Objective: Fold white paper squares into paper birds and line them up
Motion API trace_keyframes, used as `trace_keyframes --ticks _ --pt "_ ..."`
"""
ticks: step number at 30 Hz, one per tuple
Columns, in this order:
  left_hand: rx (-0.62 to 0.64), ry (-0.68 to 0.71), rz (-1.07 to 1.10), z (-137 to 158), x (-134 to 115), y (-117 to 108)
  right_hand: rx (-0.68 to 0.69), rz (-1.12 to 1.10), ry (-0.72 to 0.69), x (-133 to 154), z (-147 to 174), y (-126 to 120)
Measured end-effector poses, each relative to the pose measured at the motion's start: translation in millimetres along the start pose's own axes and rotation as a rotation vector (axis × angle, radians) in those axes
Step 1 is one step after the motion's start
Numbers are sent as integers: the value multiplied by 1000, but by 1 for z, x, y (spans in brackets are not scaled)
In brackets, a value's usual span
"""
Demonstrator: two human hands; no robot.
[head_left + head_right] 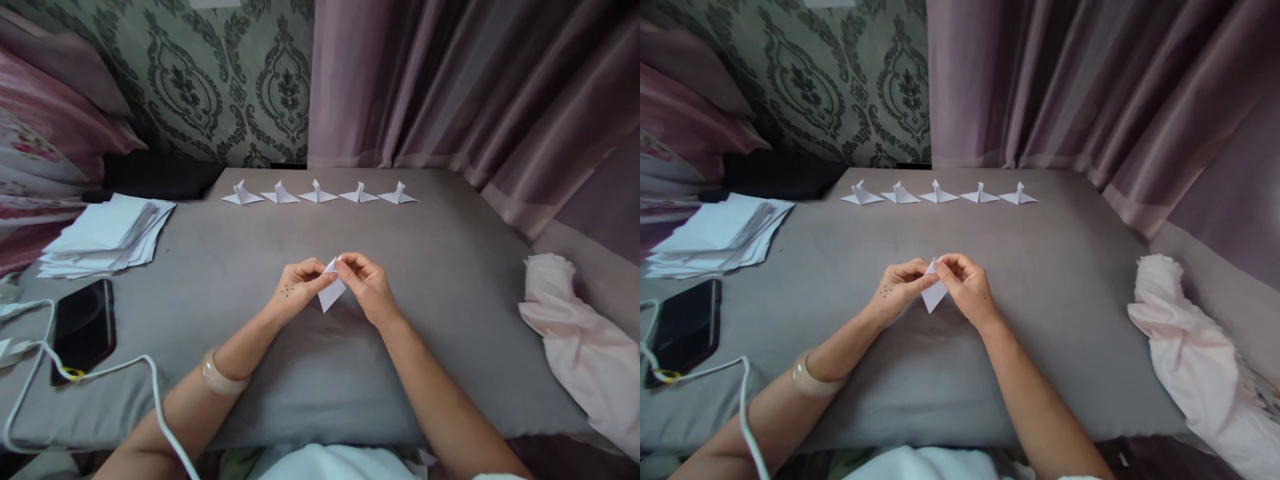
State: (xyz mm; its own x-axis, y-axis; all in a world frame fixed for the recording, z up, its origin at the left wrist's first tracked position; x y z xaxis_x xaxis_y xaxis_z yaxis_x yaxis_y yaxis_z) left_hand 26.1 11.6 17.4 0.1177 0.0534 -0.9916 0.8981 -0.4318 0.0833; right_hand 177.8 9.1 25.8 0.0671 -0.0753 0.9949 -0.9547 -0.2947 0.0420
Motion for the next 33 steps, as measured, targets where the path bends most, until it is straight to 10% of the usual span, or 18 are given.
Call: trace_keyframes --ticks 10,23,33 --pt "53 -101 76 1 -3 7 -29 72 -61 3 -1 1" --pt "-196 -406 272 -6 23 -13 -21 -48 372 -27 -8 -4" --pt "-106 -191 -264 -7 31 -23 -44 492 199 -40 -11 -8"
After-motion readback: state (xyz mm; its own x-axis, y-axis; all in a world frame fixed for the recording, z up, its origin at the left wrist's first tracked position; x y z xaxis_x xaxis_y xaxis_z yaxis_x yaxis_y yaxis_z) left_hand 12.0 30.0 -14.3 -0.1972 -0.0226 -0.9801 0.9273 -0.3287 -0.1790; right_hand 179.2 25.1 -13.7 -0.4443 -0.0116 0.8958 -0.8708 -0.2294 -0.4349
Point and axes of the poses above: each hand's wrist, its own z-axis away from the middle knuckle, its own y-axis out of the palm, x = y × z, the point moved 2 cm from there along -z, towards the middle knuckle, and after that the axes turned 12 degrees about x, right-handed, at the moved point
